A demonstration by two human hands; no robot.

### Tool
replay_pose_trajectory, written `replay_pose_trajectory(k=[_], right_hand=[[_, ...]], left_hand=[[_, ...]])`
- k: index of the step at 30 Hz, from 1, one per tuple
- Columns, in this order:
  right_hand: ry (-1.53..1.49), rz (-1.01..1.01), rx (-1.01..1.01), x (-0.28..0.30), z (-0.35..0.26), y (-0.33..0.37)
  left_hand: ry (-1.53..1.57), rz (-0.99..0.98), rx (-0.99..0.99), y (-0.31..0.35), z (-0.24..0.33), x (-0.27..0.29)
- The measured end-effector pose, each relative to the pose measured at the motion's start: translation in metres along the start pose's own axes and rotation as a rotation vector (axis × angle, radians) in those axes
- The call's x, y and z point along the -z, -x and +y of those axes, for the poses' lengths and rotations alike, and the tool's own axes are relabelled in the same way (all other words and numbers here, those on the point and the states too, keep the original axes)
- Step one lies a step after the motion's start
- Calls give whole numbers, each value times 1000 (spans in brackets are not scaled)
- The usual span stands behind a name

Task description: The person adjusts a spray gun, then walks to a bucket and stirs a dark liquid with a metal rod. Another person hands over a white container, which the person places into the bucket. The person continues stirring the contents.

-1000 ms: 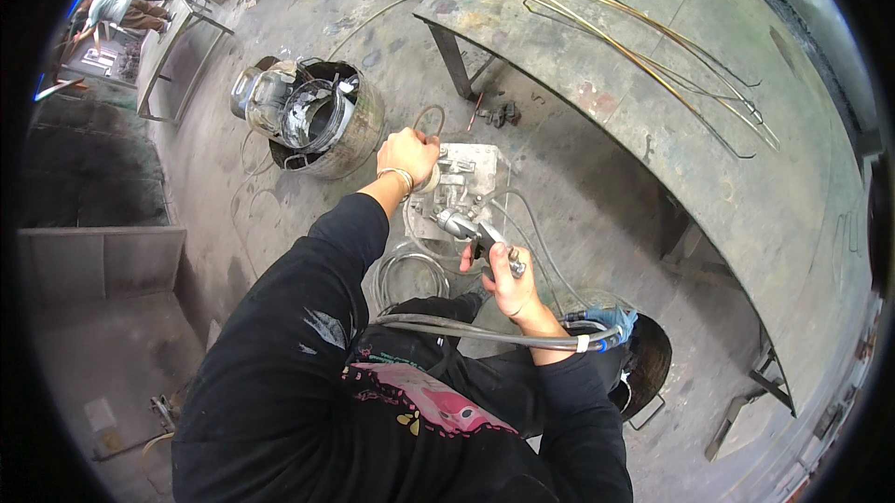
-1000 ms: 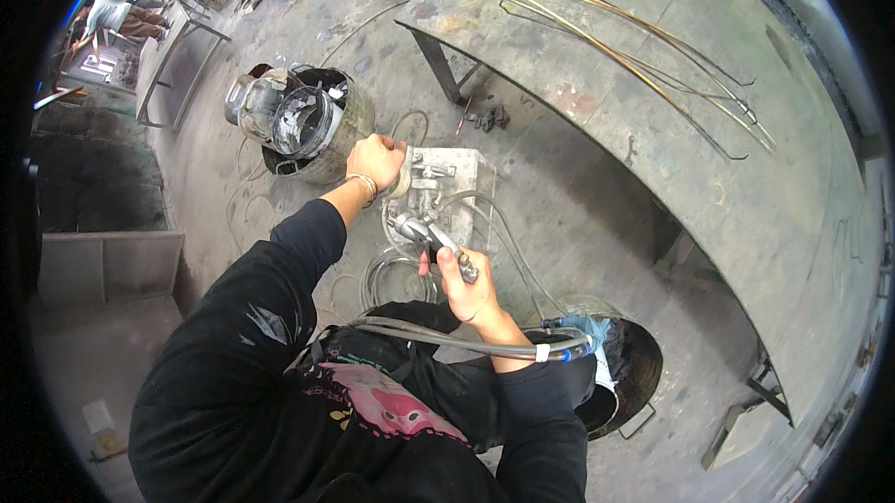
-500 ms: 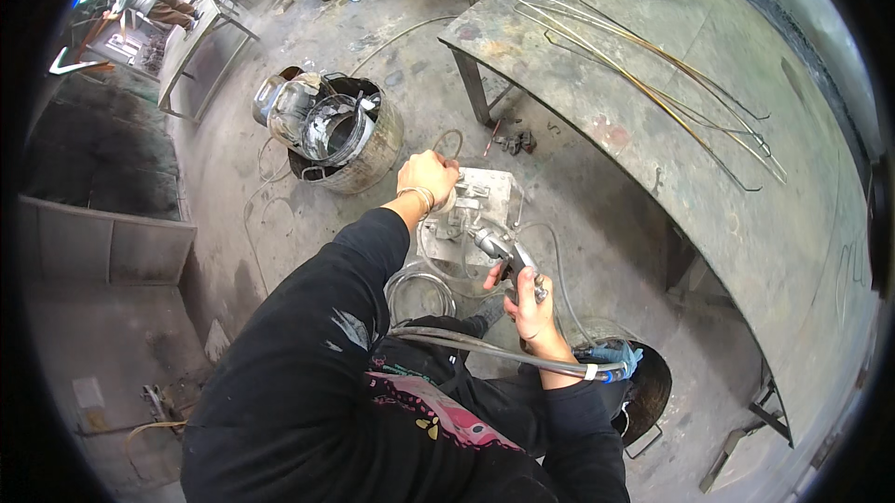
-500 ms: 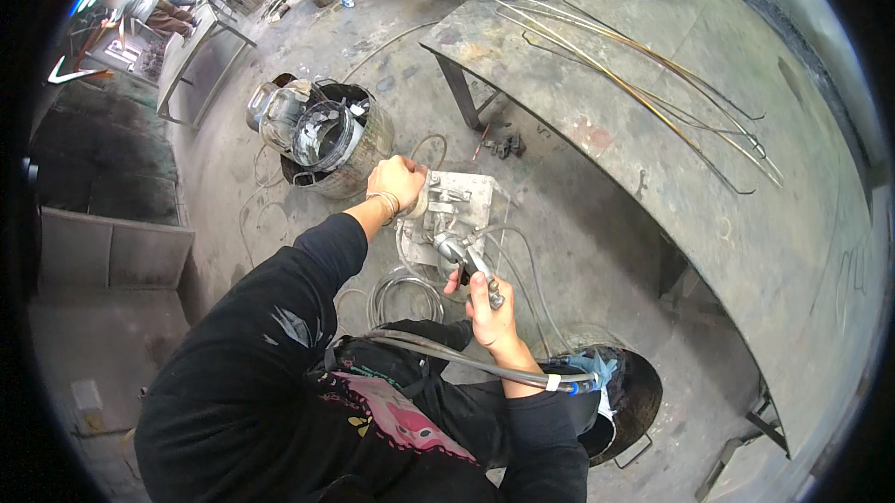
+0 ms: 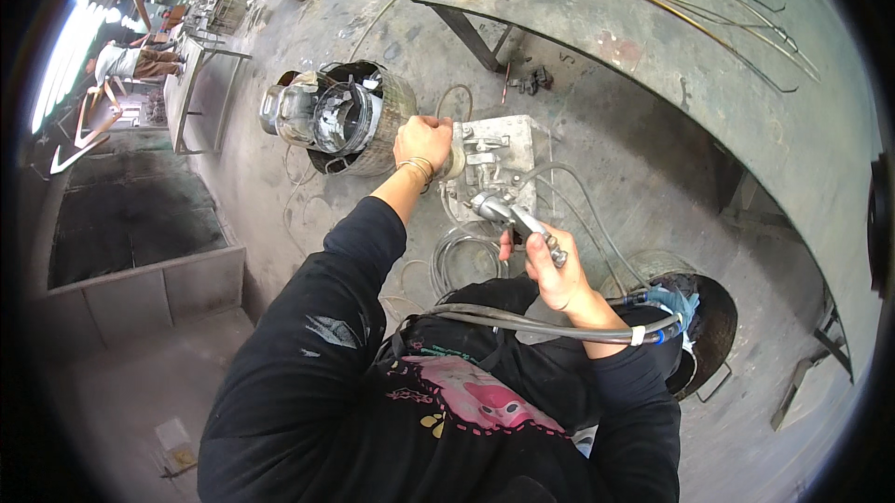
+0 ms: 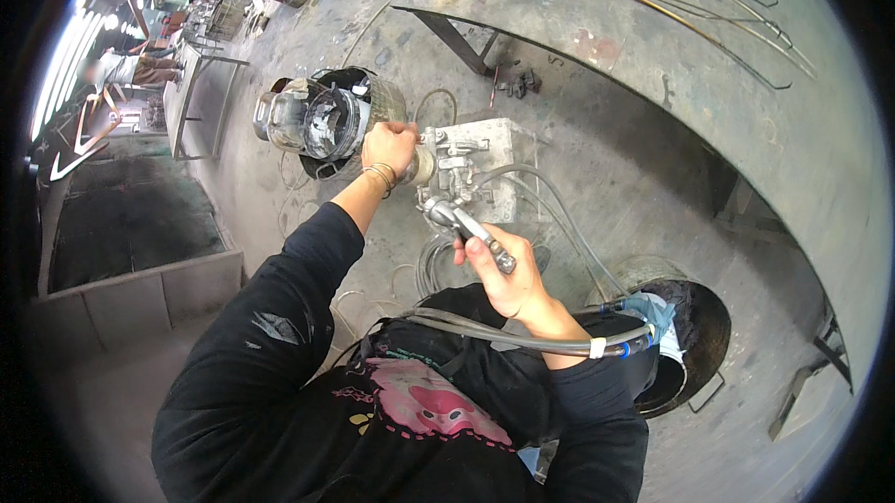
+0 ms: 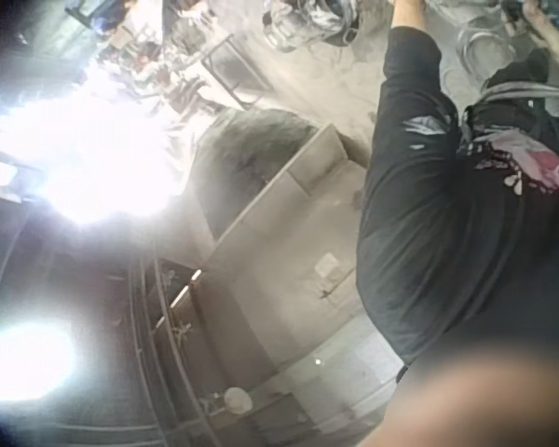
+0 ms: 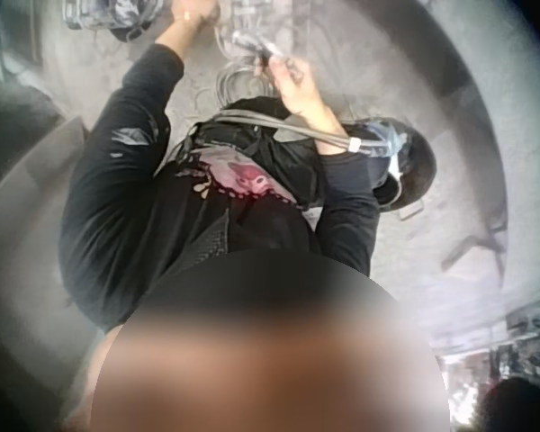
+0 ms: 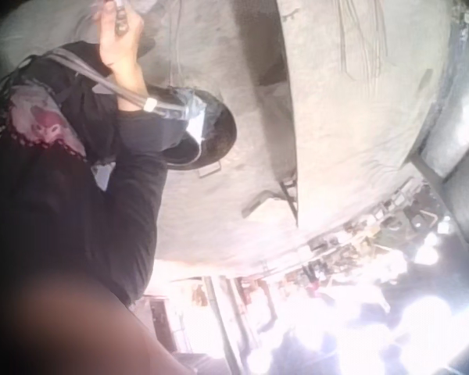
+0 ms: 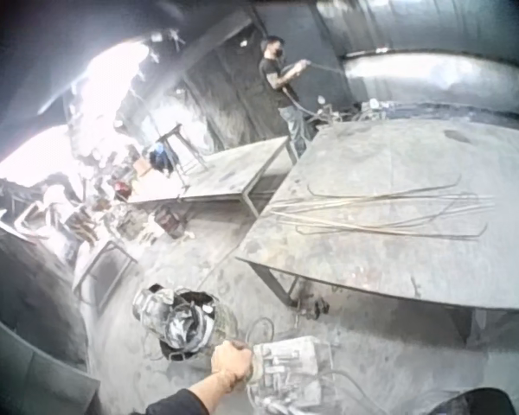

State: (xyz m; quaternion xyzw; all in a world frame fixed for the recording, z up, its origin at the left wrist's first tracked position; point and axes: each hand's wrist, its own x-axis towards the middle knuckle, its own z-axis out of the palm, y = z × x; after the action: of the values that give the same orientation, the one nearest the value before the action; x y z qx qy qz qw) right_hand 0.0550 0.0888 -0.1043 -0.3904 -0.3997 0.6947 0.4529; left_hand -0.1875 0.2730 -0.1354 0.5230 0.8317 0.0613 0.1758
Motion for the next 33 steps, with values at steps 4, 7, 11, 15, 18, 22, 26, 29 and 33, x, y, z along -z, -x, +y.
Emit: replay_pose_trajectory(k=[4, 7, 11, 15, 18, 22, 26, 29, 33], right_hand=[[33, -35, 22, -7, -3, -3], [93, -106, 46, -9, -2, -5], [45, -88, 60, -19, 5, -11], [-90, -152, -58, -25, 8, -18], [-180, -199, -139, -26, 5, -24], [-150, -206, -160, -30, 4, -29], [-137, -203, -153, -32, 3, -30], [-174, -194, -183, -32, 3, -28], [-137, -156, -149, -27, 7, -24]], left_hand=[[124, -25, 16, -4, -6, -3], [200, -4, 43, -4, -7, -3], [269, -9, 27, -5, -7, -4], [227, 25, 17, -2, -6, -4], [204, 27, 3, -1, -5, -3], [166, 24, 0, 0, -5, -3], [170, 21, -14, 3, -2, -1], [200, 26, -15, 5, 0, 1], [194, 25, -7, 8, 2, 4]])
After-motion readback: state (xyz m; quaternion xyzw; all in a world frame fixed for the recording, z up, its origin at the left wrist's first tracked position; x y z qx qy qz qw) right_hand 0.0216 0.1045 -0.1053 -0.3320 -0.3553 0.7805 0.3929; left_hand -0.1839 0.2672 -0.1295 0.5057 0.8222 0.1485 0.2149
